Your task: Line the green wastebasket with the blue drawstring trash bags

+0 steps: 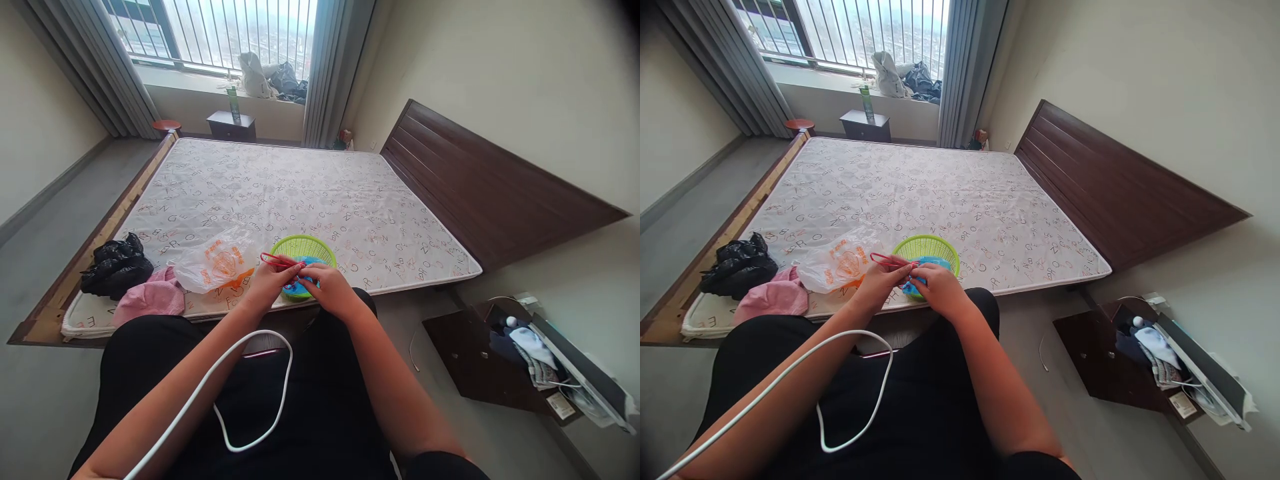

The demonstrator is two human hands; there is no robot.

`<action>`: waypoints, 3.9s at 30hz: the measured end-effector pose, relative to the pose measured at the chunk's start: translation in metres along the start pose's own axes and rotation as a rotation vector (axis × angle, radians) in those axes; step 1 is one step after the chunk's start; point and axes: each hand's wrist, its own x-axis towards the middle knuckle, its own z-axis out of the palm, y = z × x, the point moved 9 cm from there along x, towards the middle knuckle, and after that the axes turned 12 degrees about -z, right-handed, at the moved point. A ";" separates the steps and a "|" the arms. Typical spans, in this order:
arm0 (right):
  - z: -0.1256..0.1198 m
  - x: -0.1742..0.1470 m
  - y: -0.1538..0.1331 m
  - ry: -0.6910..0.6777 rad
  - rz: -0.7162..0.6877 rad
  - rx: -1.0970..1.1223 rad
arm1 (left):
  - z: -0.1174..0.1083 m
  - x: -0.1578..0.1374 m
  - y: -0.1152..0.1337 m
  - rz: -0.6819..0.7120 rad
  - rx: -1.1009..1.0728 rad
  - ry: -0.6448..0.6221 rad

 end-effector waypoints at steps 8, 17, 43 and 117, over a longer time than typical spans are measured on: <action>-0.012 -0.005 0.003 0.073 -0.026 -0.066 | -0.017 -0.002 0.012 0.118 0.204 0.080; -0.007 0.016 0.023 0.150 0.097 0.203 | 0.024 -0.033 0.040 0.531 0.700 -0.059; 0.017 0.012 0.062 0.200 0.196 0.519 | 0.024 -0.037 0.034 0.699 0.696 -0.131; 0.057 -0.021 0.082 -0.335 0.190 -0.485 | -0.167 0.020 -0.124 -0.286 0.255 -0.067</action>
